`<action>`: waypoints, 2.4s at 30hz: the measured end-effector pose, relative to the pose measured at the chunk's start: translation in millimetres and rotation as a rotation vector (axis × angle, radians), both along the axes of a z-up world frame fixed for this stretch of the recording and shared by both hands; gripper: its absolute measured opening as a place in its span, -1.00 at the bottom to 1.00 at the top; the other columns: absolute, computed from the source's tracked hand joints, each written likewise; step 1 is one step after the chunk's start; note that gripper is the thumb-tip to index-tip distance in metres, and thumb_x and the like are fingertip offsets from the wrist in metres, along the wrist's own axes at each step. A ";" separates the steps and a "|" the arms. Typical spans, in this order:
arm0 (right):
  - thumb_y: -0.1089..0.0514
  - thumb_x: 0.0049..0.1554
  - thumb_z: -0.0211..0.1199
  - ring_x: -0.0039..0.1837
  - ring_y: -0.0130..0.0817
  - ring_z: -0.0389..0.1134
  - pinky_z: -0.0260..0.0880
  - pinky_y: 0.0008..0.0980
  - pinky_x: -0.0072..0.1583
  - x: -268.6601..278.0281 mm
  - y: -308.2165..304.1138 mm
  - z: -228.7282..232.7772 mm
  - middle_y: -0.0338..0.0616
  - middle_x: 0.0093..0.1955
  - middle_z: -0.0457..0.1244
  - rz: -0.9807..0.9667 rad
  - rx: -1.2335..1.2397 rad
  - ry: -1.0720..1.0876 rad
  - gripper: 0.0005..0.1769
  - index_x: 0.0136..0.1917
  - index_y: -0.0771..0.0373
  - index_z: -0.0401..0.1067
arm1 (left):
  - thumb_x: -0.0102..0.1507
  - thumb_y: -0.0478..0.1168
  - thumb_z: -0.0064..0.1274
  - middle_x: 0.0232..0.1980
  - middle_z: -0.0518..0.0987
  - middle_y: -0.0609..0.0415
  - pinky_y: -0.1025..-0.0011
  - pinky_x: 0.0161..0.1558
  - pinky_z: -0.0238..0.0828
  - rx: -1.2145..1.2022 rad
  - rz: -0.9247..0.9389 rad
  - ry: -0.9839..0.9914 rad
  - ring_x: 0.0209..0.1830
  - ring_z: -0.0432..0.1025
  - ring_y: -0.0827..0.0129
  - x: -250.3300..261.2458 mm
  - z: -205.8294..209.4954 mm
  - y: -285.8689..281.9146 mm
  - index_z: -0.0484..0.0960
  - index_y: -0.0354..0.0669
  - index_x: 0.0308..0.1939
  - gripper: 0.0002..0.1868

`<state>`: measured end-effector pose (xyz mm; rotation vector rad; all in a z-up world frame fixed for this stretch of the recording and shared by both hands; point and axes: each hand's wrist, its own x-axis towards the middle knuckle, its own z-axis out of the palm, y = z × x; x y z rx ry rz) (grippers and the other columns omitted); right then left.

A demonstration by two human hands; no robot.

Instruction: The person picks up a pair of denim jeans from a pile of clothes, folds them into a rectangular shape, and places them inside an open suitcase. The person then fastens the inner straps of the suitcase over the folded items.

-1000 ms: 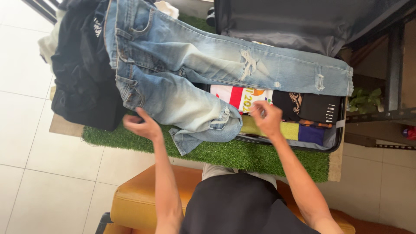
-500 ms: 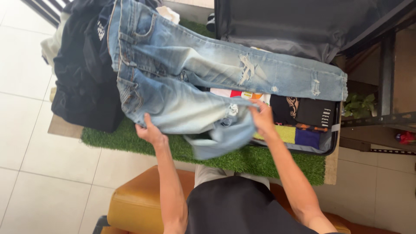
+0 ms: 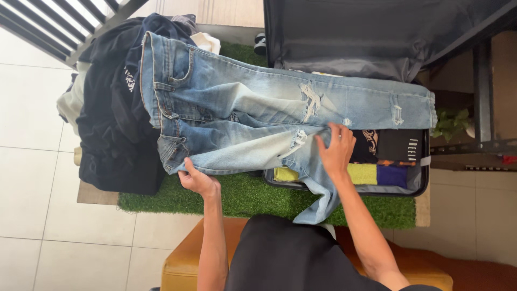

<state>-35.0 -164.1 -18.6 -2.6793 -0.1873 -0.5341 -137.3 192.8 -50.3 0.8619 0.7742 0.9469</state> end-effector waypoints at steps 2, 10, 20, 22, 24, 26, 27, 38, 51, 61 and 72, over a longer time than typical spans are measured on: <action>-0.12 0.12 0.46 0.07 -0.10 0.31 0.18 -0.09 0.12 -15.6 12.7 6.2 0.02 0.01 0.35 0.064 0.011 0.002 -0.60 0.01 0.21 0.48 | 0.42 -0.21 -0.01 -0.03 0.58 -0.01 0.35 -0.04 0.51 0.011 -0.002 0.007 -0.08 0.51 0.37 -0.4 4.3 -1.0 0.49 -0.35 -0.06 -0.79; 0.01 0.01 0.34 0.05 -0.17 0.36 0.24 -0.09 0.20 -64.4 18.9 7.9 -0.10 -0.06 0.38 0.455 -0.049 0.100 -0.64 0.03 0.21 0.51 | 0.43 -0.17 0.01 -0.13 0.53 0.04 0.38 -0.08 0.49 0.086 0.058 -0.006 -0.15 0.48 0.43 12.3 33.6 -7.0 0.47 -0.33 -0.13 -0.77; 0.33 0.25 0.16 -0.26 -0.37 0.23 0.19 -0.40 -0.22 -21.8 -79.8 71.4 -0.12 -0.20 0.39 0.067 0.491 0.465 -0.71 0.14 0.13 0.62 | 0.39 -0.33 0.09 -0.31 0.56 0.15 0.63 -0.42 0.27 0.460 -0.045 0.163 -0.42 0.38 0.62 32.2 97.2 -38.7 0.45 -0.33 -0.16 -0.86; 0.27 0.31 0.19 -0.13 -0.27 0.35 0.31 -0.35 -0.09 -6.3 -77.8 72.9 -0.07 -0.09 0.40 0.074 0.429 0.220 -0.80 0.17 0.17 0.57 | 0.37 -0.34 0.05 -0.26 0.60 0.15 0.66 -0.40 0.39 0.480 -0.124 0.123 -0.37 0.47 0.60 50.4 99.9 -51.4 0.43 -0.32 -0.11 -0.87; 0.22 0.38 0.23 0.00 -0.16 0.46 0.42 -0.30 0.04 0.6 -73.8 60.3 -0.01 0.03 0.41 0.085 0.361 -0.024 -0.86 0.19 0.22 0.52 | 0.41 -0.37 0.01 -0.14 0.55 0.02 0.60 -0.19 0.54 0.506 -0.340 -0.137 -0.15 0.56 0.48 69.4 88.3 -64.8 0.11 -0.16 0.16 -0.61; 0.02 0.32 0.34 0.13 0.04 0.40 0.36 -0.09 0.16 3.6 -63.8 35.4 0.04 0.11 0.38 0.033 0.223 -0.071 -0.68 0.22 0.24 0.47 | 0.43 -0.34 -0.04 0.06 0.46 -0.10 0.49 0.02 0.49 0.604 -0.381 -0.082 0.03 0.50 0.36 81.6 62.9 -80.6 0.08 -0.25 0.30 -0.54; 0.02 0.32 0.34 0.13 0.04 0.40 0.36 -0.09 0.16 1.7 -57.7 21.8 0.04 0.11 0.38 0.028 0.223 -0.076 -0.68 0.22 0.24 0.47 | 0.45 -0.31 -0.08 0.25 0.36 -0.22 0.38 0.24 0.44 0.702 -0.418 -0.023 0.22 0.44 0.25 87.1 47.8 -85.4 0.05 -0.33 0.45 -0.45; -0.18 0.01 0.53 0.12 0.02 0.34 0.25 -0.06 0.21 -17.9 -45.9 -41.5 0.03 0.02 0.35 -0.186 0.325 0.120 -0.40 0.16 0.20 0.49 | 0.42 0.02 -0.10 0.55 0.20 -0.35 0.17 0.52 -0.04 0.811 -0.842 0.550 0.57 0.10 -0.08 79.3 -24.1 -122.5 0.13 -0.37 0.53 -0.28; -0.14 0.02 0.51 0.01 -0.12 0.43 0.40 -0.13 0.09 -8.4 -70.4 -50.1 0.01 -0.04 0.39 -0.176 0.451 0.230 -0.49 0.05 0.26 0.53 | 0.46 -0.04 -0.09 0.67 0.00 -0.36 0.04 0.56 -0.22 0.927 -0.868 0.413 0.67 -0.11 -0.11 64.0 -21.7 -95.4 -0.11 -0.40 0.63 -0.18; 0.39 0.12 0.39 -0.01 -0.63 0.37 0.36 -0.59 0.02 3.3 -77.4 -4.4 -0.28 -0.03 0.38 -0.029 0.829 0.345 -0.77 0.07 0.34 0.52 | 0.21 -0.09 0.35 -0.30 0.71 -0.14 0.36 -0.35 0.56 0.936 -0.343 0.652 -0.49 0.59 0.14 -55.6 -8.5 16.2 -0.18 -0.23 0.61 0.15; 0.11 0.17 0.48 -0.22 -0.29 0.34 0.32 -0.29 -0.07 -13.6 -55.9 18.3 0.05 -0.27 0.35 -0.198 0.288 0.293 -0.76 -0.05 0.33 0.58 | 0.17 -0.57 0.06 0.33 0.45 -0.27 0.09 0.27 0.44 1.249 -0.002 0.779 0.33 0.43 -0.10 -66.2 21.5 70.4 0.69 -0.26 -0.02 -0.65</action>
